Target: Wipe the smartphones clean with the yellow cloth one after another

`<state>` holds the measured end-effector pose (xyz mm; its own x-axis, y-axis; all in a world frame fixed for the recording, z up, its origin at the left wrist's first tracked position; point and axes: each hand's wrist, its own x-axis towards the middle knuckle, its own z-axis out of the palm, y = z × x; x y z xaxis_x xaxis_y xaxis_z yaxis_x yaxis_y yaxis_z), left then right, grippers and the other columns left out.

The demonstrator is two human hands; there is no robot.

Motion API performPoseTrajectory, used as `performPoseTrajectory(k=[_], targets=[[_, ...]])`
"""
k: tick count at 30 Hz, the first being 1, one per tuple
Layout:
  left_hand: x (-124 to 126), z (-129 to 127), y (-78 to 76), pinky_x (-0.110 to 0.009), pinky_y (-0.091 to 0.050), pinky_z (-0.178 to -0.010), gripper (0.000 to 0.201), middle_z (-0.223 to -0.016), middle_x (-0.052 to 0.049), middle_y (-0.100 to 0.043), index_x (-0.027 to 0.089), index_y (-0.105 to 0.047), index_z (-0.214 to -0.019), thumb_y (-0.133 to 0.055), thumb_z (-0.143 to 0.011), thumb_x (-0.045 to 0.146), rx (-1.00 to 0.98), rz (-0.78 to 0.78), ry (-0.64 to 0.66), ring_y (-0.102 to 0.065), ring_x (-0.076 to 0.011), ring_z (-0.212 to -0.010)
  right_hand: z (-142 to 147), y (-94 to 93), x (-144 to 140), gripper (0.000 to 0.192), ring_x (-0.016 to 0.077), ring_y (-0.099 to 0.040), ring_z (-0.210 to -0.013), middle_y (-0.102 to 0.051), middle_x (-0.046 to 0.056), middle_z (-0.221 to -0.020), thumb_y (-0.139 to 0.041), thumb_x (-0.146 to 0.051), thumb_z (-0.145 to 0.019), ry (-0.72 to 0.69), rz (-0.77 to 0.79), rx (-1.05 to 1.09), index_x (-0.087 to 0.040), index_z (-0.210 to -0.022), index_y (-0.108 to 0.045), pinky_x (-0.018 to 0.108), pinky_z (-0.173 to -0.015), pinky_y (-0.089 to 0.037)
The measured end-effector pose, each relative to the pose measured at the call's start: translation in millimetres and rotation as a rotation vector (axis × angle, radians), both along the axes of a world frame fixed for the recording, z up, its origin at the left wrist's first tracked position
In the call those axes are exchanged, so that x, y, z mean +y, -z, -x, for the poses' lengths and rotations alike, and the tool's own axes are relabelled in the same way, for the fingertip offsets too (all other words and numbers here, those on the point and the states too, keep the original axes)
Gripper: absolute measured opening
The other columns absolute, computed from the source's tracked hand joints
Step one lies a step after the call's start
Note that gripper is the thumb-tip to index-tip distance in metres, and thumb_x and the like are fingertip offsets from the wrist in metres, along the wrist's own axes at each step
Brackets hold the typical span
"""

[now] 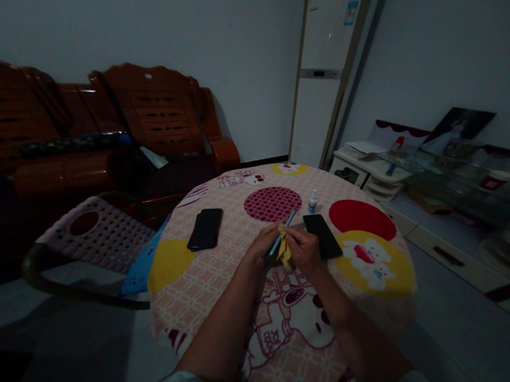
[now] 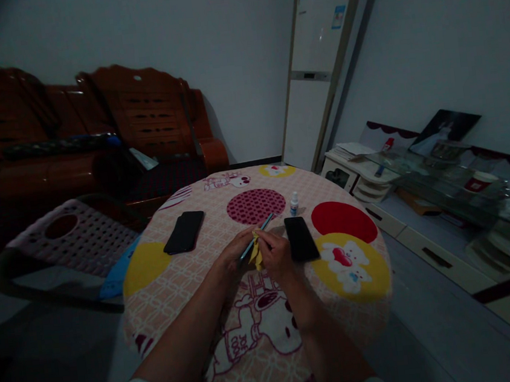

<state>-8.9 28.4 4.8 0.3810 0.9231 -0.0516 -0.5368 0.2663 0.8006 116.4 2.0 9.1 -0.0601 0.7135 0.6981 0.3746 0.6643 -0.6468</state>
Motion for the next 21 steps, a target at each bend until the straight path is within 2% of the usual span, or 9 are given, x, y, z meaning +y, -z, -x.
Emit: performPoseTrajectory(k=[3, 6, 10, 16, 21], targets=[[3, -4, 3.4, -0.022, -0.048, -0.057, 0.026, -0.075, -0.004, -0.065, 0.014, -0.066, -0.085, -0.076, -0.066, 0.029, 0.026, -0.009, 0.000, -0.059, -0.0130, -0.061, -7, 1.0, 6, 0.026, 0.0201, -0.069, -0.087, -0.073, 0.007, -0.095, -0.051, -0.018, -0.083, 0.085, 0.027, 0.047, -0.019, -0.100, -0.071, 0.032, -0.080, -0.054], [4, -6, 6.6, -0.024, -0.048, -0.057, 0.030, -0.076, -0.005, -0.066, 0.014, -0.066, -0.087, -0.075, -0.066, 0.032, 0.044, 0.020, 0.016, -0.060, -0.0141, -0.062, -10, 3.8, 9, 0.026, 0.0207, -0.069, -0.087, -0.073, 0.007, -0.094, -0.051, -0.020, -0.083, 0.101, 0.063, 0.081, -0.019, -0.100, -0.071, 0.032, -0.079, -0.055], [6, -4, 9.4, -0.022, -0.045, -0.054, 0.030, -0.068, -0.003, -0.064, 0.014, -0.066, -0.087, -0.077, -0.064, 0.029, 0.028, 0.067, 0.004, -0.057, -0.0126, -0.057, -3, 5.5, 4, 0.025, 0.0200, -0.069, -0.085, -0.073, 0.007, -0.094, -0.053, -0.020, -0.082, 0.020, 0.105, 0.091, -0.020, -0.099, -0.072, 0.032, -0.079, -0.055], [19, 5, 17.9, -0.019, -0.039, -0.049, 0.028, -0.063, 0.001, -0.061, 0.012, -0.065, -0.073, -0.080, -0.057, 0.029, -0.032, 0.076, -0.186, -0.051, -0.0088, -0.052, 18, -3.9, -17, 0.024, 0.0183, -0.068, -0.086, -0.073, 0.007, -0.094, -0.053, -0.018, -0.083, -0.164, 0.115, 0.041, -0.020, -0.099, -0.072, 0.029, -0.078, -0.054], [18, 8, 18.0, -0.018, -0.038, -0.051, 0.020, -0.063, 0.002, -0.060, 0.011, -0.064, -0.071, -0.077, -0.060, 0.022, -0.065, 0.056, -0.274, -0.050, -0.0076, -0.054, 23, -8.3, -23, 0.026, 0.0172, -0.067, -0.085, -0.072, 0.008, -0.094, -0.051, -0.015, -0.083, -0.212, 0.064, 0.006, -0.019, -0.101, -0.071, 0.028, -0.077, -0.054]])
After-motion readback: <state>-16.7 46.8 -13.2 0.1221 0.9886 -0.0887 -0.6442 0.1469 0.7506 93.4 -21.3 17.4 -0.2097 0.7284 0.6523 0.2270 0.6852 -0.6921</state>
